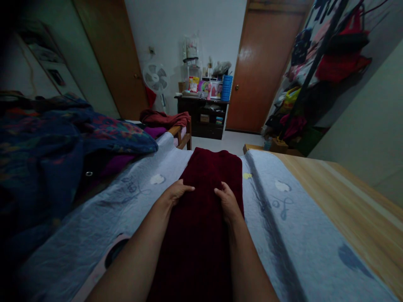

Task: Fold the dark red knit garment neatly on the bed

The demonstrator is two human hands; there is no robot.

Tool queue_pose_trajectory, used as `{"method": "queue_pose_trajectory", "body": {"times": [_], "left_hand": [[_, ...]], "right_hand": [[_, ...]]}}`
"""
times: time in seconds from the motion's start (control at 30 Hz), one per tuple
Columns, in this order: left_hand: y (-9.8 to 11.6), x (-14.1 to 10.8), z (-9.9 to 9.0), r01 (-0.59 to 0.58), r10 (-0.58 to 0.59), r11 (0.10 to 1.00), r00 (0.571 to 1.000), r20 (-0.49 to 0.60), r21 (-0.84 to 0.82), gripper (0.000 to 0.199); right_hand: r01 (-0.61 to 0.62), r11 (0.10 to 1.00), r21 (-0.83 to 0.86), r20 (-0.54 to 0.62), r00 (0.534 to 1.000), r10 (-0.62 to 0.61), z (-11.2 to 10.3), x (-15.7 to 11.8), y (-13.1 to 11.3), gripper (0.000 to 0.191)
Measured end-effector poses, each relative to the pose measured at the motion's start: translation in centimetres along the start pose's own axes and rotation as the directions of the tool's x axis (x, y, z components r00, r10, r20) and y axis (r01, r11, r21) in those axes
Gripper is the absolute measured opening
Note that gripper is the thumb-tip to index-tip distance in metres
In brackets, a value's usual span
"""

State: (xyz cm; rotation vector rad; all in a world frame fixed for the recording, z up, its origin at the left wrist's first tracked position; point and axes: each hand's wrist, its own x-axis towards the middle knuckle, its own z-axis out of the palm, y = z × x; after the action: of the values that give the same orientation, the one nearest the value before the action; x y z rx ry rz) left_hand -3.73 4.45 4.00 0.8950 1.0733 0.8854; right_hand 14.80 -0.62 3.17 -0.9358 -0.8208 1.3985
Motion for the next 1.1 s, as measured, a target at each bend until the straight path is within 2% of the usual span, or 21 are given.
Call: {"method": "queue_pose_trajectory", "body": {"times": [0.1,0.2,0.33,0.47,0.6,0.83,0.97,1.1], "left_hand": [[-0.1,0.1,0.0,0.005,-0.004,1.0,0.999,-0.034,0.007,0.041],[-0.3,0.3,0.0,0.048,-0.049,0.998,0.998,-0.03,-0.033,0.035],[-0.3,0.1,0.1,0.052,-0.038,0.993,0.991,0.126,-0.108,0.045],[-0.2,-0.4,0.2,-0.013,0.04,0.993,0.974,0.224,-0.119,0.056],[-0.3,-0.3,0.1,-0.024,0.043,0.995,0.978,0.203,-0.1,0.06],[-0.8,0.2,-0.6,0.052,-0.029,0.993,0.977,0.212,-0.103,0.058],[-0.7,0.1,-0.6,0.079,-0.058,0.991,0.982,0.181,-0.111,0.055],[-0.4,0.0,-0.3,0.099,-0.084,0.99,0.986,0.144,-0.103,0.05]], "right_hand": [[-0.009,1.0,-0.013,0.005,1.0,0.009,0.3,-0.3,-0.2,0.04],[-0.043,0.998,-0.041,0.057,0.997,0.046,0.6,-0.7,-0.4,0.044],[-0.108,0.992,-0.064,0.137,0.984,0.116,0.7,-1.1,-0.5,0.041],[-0.142,0.989,-0.042,0.119,0.982,0.146,0.6,-1.1,-0.5,0.039],[-0.175,0.985,0.01,0.077,0.982,0.173,0.4,-1.0,-0.5,0.039],[-0.204,0.975,0.09,0.037,0.979,0.201,0.3,-1.0,-0.6,0.036],[-0.231,0.966,0.114,0.01,0.973,0.232,0.3,-0.6,-0.4,0.03],[-0.172,0.984,0.054,-0.023,0.985,0.173,0.3,-0.5,-0.2,0.029]]}}
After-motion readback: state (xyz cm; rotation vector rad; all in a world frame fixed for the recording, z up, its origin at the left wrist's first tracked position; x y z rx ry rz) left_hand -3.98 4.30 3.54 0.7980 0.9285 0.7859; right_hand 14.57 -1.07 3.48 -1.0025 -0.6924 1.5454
